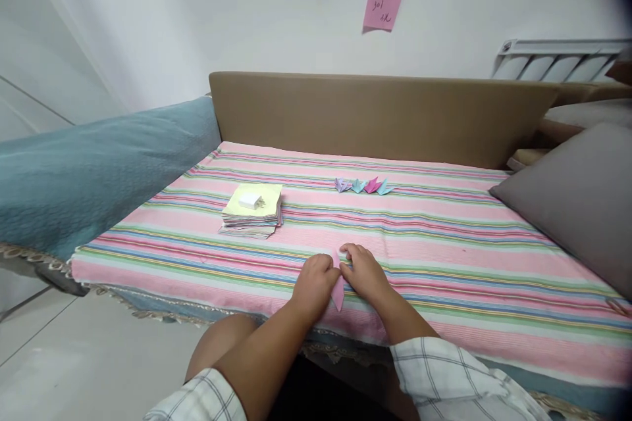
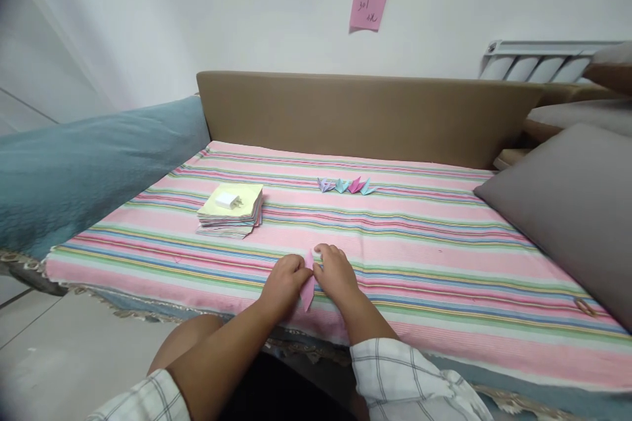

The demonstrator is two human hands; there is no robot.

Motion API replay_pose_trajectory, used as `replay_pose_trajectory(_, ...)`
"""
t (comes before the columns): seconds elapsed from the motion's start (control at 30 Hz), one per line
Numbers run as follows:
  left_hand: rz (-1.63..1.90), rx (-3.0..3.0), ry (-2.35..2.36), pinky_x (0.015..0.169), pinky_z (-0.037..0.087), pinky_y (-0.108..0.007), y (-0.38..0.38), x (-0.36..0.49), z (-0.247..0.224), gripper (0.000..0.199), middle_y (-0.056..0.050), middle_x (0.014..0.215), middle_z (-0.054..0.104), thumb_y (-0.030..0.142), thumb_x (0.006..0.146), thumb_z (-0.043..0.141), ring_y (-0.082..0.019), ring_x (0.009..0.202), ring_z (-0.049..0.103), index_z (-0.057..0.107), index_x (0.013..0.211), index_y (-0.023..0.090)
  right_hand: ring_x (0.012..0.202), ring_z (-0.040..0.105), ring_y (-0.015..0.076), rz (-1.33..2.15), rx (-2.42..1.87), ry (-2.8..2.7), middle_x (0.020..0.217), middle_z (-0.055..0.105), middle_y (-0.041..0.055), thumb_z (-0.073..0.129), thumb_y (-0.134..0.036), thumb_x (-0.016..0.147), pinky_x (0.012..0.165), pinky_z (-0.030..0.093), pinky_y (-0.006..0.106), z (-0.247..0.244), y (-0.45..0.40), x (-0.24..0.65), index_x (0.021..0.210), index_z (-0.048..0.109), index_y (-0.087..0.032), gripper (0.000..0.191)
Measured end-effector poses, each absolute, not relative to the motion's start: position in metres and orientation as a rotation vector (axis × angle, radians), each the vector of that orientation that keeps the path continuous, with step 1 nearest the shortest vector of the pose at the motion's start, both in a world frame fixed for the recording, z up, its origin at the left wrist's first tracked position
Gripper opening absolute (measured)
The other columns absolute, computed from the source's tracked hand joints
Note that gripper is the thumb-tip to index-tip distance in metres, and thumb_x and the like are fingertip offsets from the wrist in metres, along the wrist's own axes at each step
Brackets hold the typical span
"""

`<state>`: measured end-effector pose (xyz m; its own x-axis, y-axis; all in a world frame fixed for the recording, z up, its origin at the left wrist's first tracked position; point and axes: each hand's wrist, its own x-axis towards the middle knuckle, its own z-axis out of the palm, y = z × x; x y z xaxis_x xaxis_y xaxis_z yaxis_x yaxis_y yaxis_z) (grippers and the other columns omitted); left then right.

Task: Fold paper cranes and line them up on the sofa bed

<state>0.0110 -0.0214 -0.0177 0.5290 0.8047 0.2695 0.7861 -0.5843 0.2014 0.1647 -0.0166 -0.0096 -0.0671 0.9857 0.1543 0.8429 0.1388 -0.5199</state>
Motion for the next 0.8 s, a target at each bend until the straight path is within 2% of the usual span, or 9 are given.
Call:
replay_pose_trajectory(0.13,0.374,2.744,1.306,0.075,0.034,-0.030,-0.025,0.012,-0.010,0.023,-0.004,0.085,0.057,0.021,0.090,0.041,-0.018,0.084,0.048,0.064,0.086,0.019,0.090,0.053,0.0201,0.406,-1.829,-1.942,0.094,0.060,0.0072,0.054,-0.025,0.080,0.079,0.039,0.030,-0.005,-0.023,0.167,0.091,0.066,-0.021,0.016)
replay_pose_trajectory(0.33,0.227,2.630,1.415,0.072,0.036,-0.029,-0.031,0.015,-0.002,0.021,-0.006,0.088,0.059,0.021,0.088,0.043,-0.019,0.081,0.051,0.064,0.089,0.021,0.089,0.055,0.0207,0.386,-1.849,-1.952,0.089,0.063,0.0069,0.055,-0.028,0.081,0.073,0.038,0.030,-0.004,-0.026,0.164,0.083,0.071,-0.025,0.017)
replay_pose_trajectory(0.47,0.307,2.552,1.413,0.071,0.037,-0.029,-0.034,0.014,0.000,0.018,-0.005,0.087,0.058,0.019,0.084,0.048,-0.019,0.079,0.052,0.064,0.091,0.022,0.087,0.056,0.0205,0.472,-1.862,-1.900,0.086,0.063,0.0059,0.054,-0.027,0.080,0.072,0.038,0.030,-0.004,-0.024,0.162,0.075,0.069,-0.024,0.016)
replay_pose_trajectory(0.63,0.364,2.480,1.418,0.071,0.036,-0.028,-0.034,0.011,-0.002,0.019,-0.004,0.086,0.057,0.019,0.083,0.050,-0.018,0.079,0.051,0.065,0.093,0.025,0.085,0.056,0.0179,0.521,-1.785,-1.831,0.085,0.063,0.0034,0.056,-0.021,0.076,0.072,0.038,0.027,-0.004,-0.022,0.159,0.075,0.063,-0.022,0.007)
replay_pose_trajectory(0.8,0.428,2.471,1.420,0.068,0.036,-0.026,-0.032,0.009,-0.008,0.021,-0.002,0.087,0.056,0.021,0.085,0.047,-0.017,0.080,0.050,0.066,0.094,0.027,0.071,0.057,0.0156,0.620,-1.775,-1.781,0.079,0.065,0.0001,0.051,-0.022,0.077,0.060,0.035,0.025,0.001,-0.026,0.154,0.077,0.058,-0.023,0.007)
